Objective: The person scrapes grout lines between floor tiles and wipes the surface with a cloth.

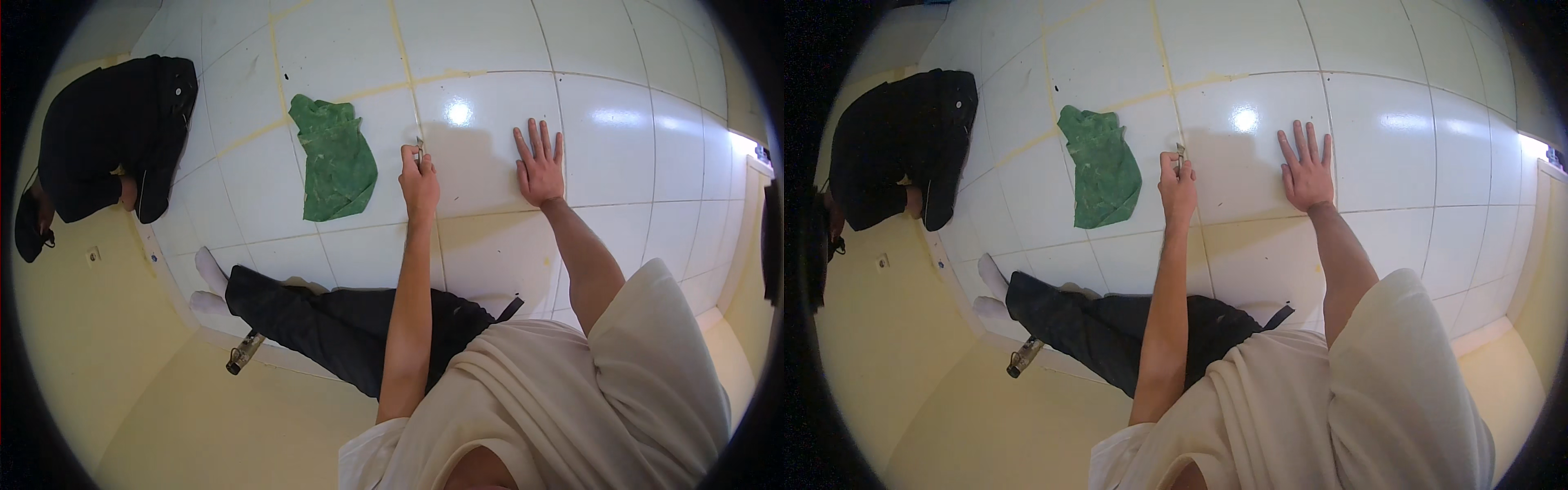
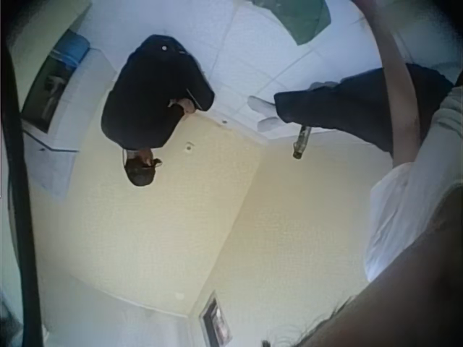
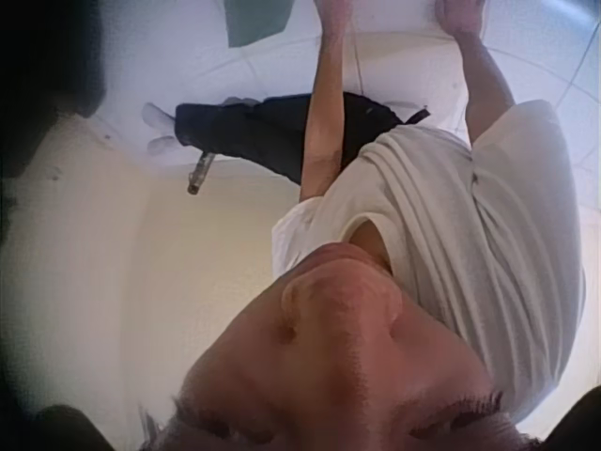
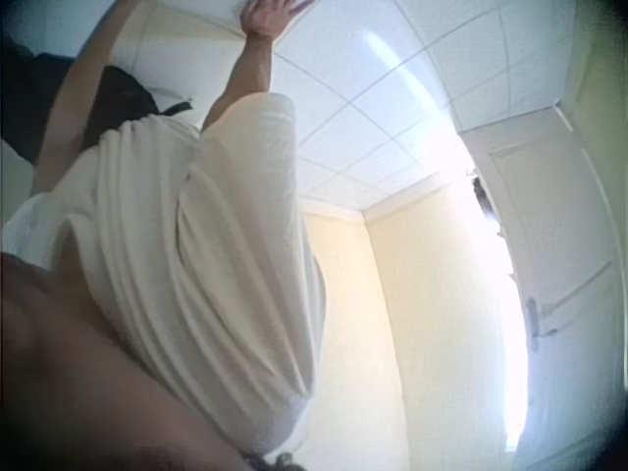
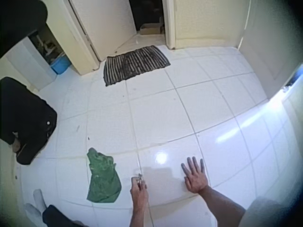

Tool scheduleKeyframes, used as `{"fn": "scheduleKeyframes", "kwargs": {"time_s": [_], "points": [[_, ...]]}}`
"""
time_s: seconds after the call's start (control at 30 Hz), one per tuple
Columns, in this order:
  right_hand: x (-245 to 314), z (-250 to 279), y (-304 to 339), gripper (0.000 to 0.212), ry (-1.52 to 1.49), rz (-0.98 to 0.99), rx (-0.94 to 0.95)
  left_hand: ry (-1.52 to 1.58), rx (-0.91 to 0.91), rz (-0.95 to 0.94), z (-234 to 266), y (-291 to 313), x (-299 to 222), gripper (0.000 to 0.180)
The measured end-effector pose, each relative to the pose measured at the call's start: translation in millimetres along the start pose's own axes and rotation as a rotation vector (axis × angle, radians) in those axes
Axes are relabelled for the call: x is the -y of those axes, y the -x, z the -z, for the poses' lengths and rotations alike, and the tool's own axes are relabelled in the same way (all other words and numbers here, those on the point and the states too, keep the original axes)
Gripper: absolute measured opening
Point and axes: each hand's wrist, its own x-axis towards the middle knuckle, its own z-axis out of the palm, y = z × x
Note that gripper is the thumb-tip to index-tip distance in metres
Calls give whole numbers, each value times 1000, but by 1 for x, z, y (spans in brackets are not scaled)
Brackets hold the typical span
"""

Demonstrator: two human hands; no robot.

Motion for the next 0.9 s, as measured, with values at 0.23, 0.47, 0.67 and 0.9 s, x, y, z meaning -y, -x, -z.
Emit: {"fn": "scheduleKeyframes", "kwargs": {"time_s": [0.23, 0.47, 0.67, 0.9], "points": [[-2, 2, 1, 68, -18, 4, -6, -300, -52, -222, -9, -54, -36, 13], [-1, 0, 3, 68, -5, -2, 22, -549, -64, -373, -15, -40, -9, 34], [-1, 1, 2, 70, 6, 7, 4, -560, 44, -598, -49, 33, 27, 49], [1, 0, -1, 70, -16, 13, -9, -611, -132, -847, -55, 7, 10, 35]]}}
